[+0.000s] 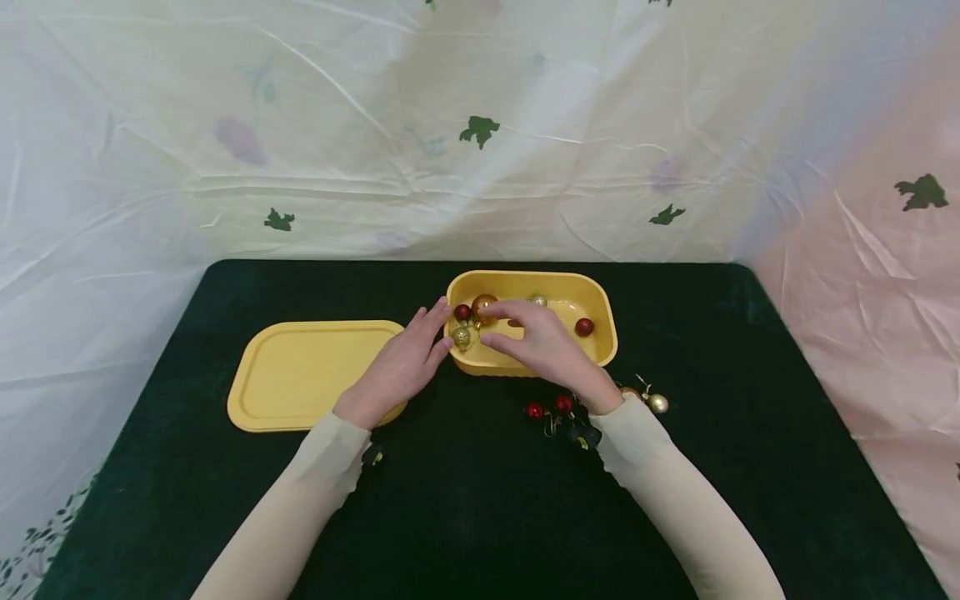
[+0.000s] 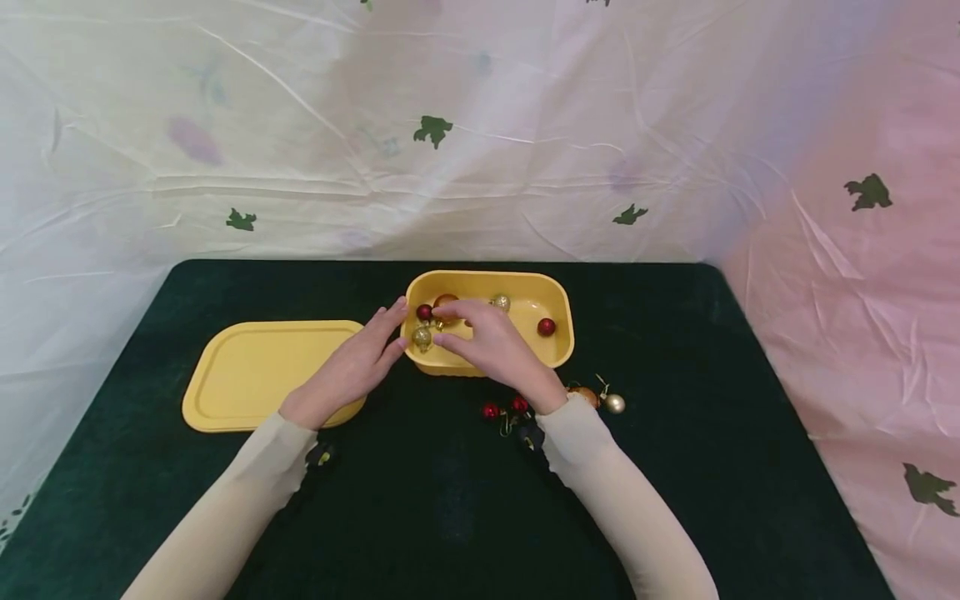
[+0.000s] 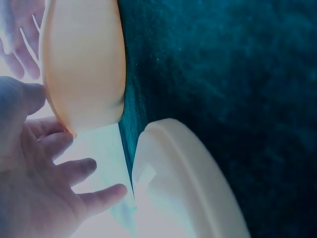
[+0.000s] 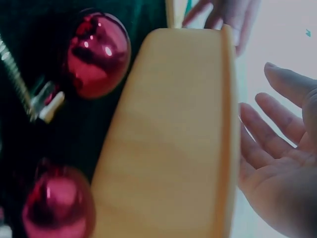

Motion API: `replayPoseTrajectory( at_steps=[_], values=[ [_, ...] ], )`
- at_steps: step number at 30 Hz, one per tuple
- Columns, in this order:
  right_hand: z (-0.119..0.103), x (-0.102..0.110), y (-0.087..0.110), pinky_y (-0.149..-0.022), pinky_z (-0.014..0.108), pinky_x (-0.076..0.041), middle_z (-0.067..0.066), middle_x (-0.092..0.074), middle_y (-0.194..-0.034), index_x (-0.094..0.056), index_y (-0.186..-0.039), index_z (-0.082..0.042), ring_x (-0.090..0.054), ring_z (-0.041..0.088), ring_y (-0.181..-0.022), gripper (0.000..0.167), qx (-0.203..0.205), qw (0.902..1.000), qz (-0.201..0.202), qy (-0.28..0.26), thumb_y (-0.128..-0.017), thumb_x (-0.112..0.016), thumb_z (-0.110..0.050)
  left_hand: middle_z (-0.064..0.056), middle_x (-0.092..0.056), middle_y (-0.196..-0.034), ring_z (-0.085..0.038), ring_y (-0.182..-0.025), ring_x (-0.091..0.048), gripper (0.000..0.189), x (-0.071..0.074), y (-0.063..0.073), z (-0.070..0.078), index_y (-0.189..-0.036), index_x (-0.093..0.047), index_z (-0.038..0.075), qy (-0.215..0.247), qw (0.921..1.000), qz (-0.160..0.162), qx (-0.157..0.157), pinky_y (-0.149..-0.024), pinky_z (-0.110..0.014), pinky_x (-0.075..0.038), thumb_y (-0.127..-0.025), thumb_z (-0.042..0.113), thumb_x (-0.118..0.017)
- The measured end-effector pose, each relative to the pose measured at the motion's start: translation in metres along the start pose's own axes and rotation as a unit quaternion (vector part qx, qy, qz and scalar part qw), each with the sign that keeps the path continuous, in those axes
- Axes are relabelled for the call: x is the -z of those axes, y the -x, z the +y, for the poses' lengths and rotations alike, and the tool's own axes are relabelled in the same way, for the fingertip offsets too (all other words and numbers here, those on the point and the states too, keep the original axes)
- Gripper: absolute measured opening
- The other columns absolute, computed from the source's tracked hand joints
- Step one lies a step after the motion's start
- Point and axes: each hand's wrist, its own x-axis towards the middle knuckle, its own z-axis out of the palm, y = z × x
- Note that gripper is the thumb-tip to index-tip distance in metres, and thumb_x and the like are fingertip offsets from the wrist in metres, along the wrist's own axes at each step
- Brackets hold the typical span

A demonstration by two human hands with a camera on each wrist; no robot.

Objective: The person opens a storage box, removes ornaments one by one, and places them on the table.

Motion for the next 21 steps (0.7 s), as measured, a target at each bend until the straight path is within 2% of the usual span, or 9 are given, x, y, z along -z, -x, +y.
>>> replayPoseTrajectory(
  at_steps=[5, 11, 21],
  values=[
    [0.001, -0.012, -0.013, -0.107, 0.05, -0.049, 0.01, -0.068, -0.132, -0.067, -0.135, -0.008, -0.062, 0.03, -0.123, 0.039, -0.021, 0.9994, -0.026, -0.001, -0.1, -0.072, -0.024, 0.0, -0.014, -0.173, -0.032, -0.157, -0.019, 0.061, 0.002, 0.0, 0.001, -0.165, -0.026, 0.012, -0.003, 1.0, 0.0, -0.001, -0.124, -0.052, -0.024, -0.112, 0.038, -0.043],
    [0.003, -0.022, -0.024, -0.106, 0.045, -0.05, 0.01, -0.069, -0.13, -0.068, -0.135, -0.008, -0.064, 0.028, -0.12, 0.04, -0.033, 0.9979, -0.045, 0.032, -0.1, -0.073, -0.027, -0.001, -0.015, -0.173, -0.032, -0.157, -0.02, 0.062, 0.002, 0.0, 0.0, -0.165, -0.026, 0.012, -0.004, 1.0, 0.0, -0.004, -0.124, -0.052, -0.025, -0.112, 0.039, -0.042],
    [0.006, -0.03, -0.037, -0.095, 0.039, -0.053, 0.008, -0.07, -0.119, -0.07, -0.131, -0.007, -0.064, 0.025, -0.103, 0.037, -0.038, 0.9949, -0.06, 0.071, -0.1, -0.072, -0.026, 0.0, -0.014, -0.173, -0.032, -0.157, -0.02, 0.061, 0.0, 0.0, 0.0, -0.165, -0.026, 0.013, -0.004, 1.0, 0.001, -0.002, -0.124, -0.051, -0.025, -0.113, 0.038, -0.042]
  ],
)
